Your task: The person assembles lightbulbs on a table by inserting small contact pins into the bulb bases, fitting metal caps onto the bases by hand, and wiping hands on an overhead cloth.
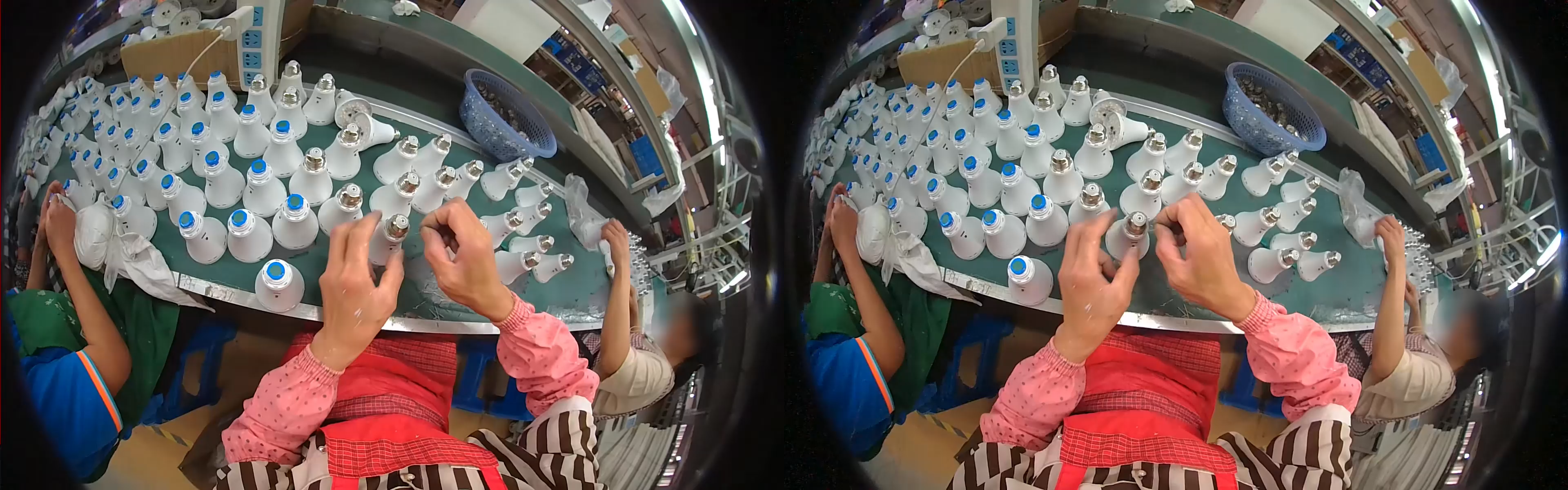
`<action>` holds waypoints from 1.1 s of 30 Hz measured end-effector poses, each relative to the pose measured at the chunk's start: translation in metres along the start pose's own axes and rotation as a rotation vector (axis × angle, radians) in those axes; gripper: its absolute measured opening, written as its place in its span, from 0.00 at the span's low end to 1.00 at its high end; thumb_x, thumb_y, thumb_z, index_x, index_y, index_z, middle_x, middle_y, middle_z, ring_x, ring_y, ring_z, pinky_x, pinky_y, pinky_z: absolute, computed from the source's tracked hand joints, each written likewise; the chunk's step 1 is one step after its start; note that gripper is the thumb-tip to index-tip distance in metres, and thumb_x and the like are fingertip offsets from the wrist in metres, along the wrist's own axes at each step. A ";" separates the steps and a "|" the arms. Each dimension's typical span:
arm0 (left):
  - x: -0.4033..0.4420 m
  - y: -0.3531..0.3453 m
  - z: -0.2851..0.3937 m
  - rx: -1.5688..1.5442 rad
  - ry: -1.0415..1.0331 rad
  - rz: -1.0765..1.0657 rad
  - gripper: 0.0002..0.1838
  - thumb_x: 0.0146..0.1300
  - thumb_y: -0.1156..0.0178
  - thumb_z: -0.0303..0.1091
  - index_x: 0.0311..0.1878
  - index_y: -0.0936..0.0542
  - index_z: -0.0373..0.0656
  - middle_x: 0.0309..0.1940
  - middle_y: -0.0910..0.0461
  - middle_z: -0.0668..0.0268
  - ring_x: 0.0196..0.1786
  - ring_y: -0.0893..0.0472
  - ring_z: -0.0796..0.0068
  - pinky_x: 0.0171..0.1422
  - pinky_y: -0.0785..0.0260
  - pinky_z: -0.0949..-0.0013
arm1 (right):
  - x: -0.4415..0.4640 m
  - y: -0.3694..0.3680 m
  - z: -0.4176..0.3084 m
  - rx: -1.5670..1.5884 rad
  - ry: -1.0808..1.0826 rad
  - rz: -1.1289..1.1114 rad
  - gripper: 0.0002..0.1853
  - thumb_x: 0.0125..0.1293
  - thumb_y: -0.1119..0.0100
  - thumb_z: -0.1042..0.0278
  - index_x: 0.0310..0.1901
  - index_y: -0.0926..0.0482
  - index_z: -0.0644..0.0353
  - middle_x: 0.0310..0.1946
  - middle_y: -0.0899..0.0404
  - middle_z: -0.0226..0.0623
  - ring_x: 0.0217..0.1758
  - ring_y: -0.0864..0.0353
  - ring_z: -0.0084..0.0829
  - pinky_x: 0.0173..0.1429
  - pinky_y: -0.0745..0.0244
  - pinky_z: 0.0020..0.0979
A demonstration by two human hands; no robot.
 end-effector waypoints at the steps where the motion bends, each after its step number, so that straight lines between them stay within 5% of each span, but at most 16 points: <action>1: 0.004 -0.006 -0.006 0.010 -0.003 -0.004 0.23 0.64 0.31 0.25 0.63 0.20 0.42 0.51 0.19 0.55 0.43 0.14 0.54 0.44 0.21 0.58 | 0.005 -0.004 0.001 -0.006 0.018 -0.006 0.07 0.64 0.37 0.83 0.41 0.23 0.65 0.36 0.24 0.39 0.32 0.21 0.35 0.37 0.23 0.34; 5: 0.011 -0.019 -0.020 -0.017 0.049 -0.129 0.24 0.66 0.32 0.30 0.66 0.21 0.42 0.54 0.18 0.54 0.52 0.14 0.44 0.53 0.21 0.50 | 0.016 -0.013 0.003 -0.106 0.110 -0.036 0.09 0.62 0.35 0.82 0.41 0.24 0.64 0.37 0.24 0.43 0.34 0.20 0.45 0.37 0.24 0.40; 8: 0.012 -0.021 -0.024 -0.025 0.012 -0.125 0.24 0.65 0.31 0.30 0.65 0.20 0.43 0.54 0.17 0.56 0.51 0.13 0.47 0.51 0.20 0.53 | 0.019 -0.017 0.003 -0.172 0.149 -0.068 0.10 0.61 0.35 0.82 0.42 0.24 0.63 0.36 0.25 0.45 0.35 0.20 0.50 0.38 0.25 0.44; 26: 0.015 -0.019 -0.028 -0.078 -0.038 -0.091 0.24 0.62 0.30 0.28 0.62 0.19 0.44 0.52 0.16 0.58 0.49 0.13 0.48 0.50 0.19 0.55 | 0.036 -0.013 -0.014 -0.348 0.321 -0.236 0.11 0.58 0.34 0.85 0.40 0.24 0.64 0.34 0.26 0.43 0.35 0.21 0.47 0.38 0.25 0.41; 33: 0.015 -0.019 -0.029 -0.079 -0.021 -0.102 0.23 0.62 0.30 0.28 0.61 0.19 0.44 0.51 0.16 0.58 0.48 0.13 0.49 0.49 0.19 0.56 | 0.039 -0.013 -0.006 -0.276 0.271 -0.354 0.11 0.60 0.35 0.78 0.42 0.25 0.64 0.39 0.26 0.47 0.40 0.20 0.51 0.40 0.23 0.46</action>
Point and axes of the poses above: each hand's wrist, its own x-axis towards the middle knuckle, its own y-axis out of the back of the hand, z = x × y, the point moved 6 cm from there along x, towards the middle knuckle
